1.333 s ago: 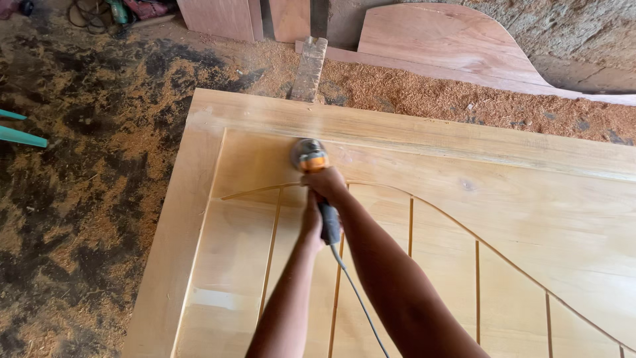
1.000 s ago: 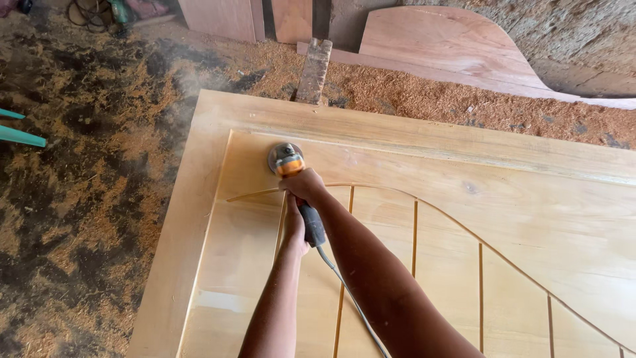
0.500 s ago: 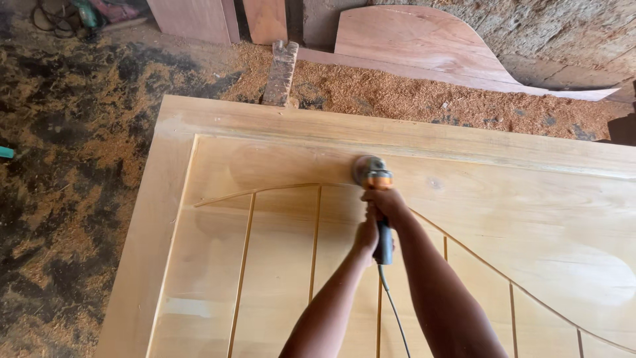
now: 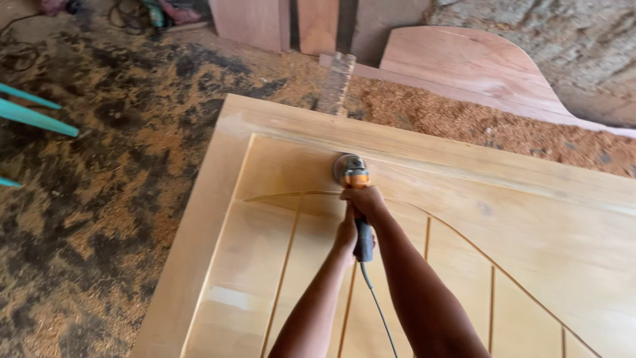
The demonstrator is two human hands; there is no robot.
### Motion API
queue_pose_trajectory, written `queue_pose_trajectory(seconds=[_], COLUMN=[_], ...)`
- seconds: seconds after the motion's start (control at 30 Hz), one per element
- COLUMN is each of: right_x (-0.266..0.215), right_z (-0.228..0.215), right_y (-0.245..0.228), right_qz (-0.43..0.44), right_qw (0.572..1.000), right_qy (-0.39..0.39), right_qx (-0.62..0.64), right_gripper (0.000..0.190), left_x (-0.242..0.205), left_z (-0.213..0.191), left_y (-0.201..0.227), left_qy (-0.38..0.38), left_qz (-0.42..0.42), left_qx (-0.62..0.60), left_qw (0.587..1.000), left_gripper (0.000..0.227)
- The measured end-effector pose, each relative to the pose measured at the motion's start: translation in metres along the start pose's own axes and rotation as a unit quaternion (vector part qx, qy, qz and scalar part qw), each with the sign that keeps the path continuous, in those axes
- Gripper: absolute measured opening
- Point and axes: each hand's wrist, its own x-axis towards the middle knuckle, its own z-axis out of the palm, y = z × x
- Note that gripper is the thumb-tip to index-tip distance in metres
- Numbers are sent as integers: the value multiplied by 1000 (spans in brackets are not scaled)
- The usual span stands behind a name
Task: The person uses an orbital sander to smooth the surface of a large wooden panel with carved grooves. They move the sander systematically across the flat areas and along the edges, generating sawdust. The person repositions the panel to access different sides and continues sanding until the clip ends.
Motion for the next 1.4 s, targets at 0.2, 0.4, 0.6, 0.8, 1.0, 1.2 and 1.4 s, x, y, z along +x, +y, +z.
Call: queue_pose_trajectory(seconds=[0.2,0.4,0.6,0.8,1.0,1.2,1.4], right_x=[11,12,13,10,2,-9,-16], right_z=[118,185,193,141,89,41,-14], right_y=[-47,-86,-85,-70,-51,-39,-22], right_qz=[-36,-44,-41,-12,-1,19,27], right_qw=[996,985,987,993,997,998,998], right_qy=[-49,-67,-60,-65,-46,-14,5], right_qx=[-63,-152,-141,-95,-57,-66,-52], right_gripper=[25,26,27,25,21,22,21], left_x=[-12,-16,-16,-14,-13,-7,-2], left_z=[-84,-130,-139,-99,-60,-23,19], left_y=[67,112,117,88,59,30,-3], left_qy=[49,76,85,64,60,40,39], left_qz=[50,85,79,44,11,11,-5], left_qx=[-57,-71,-68,-70,-52,-13,-16], left_qw=[996,991,991,995,997,999,999], left_gripper=[82,80,79,77,77,78,74])
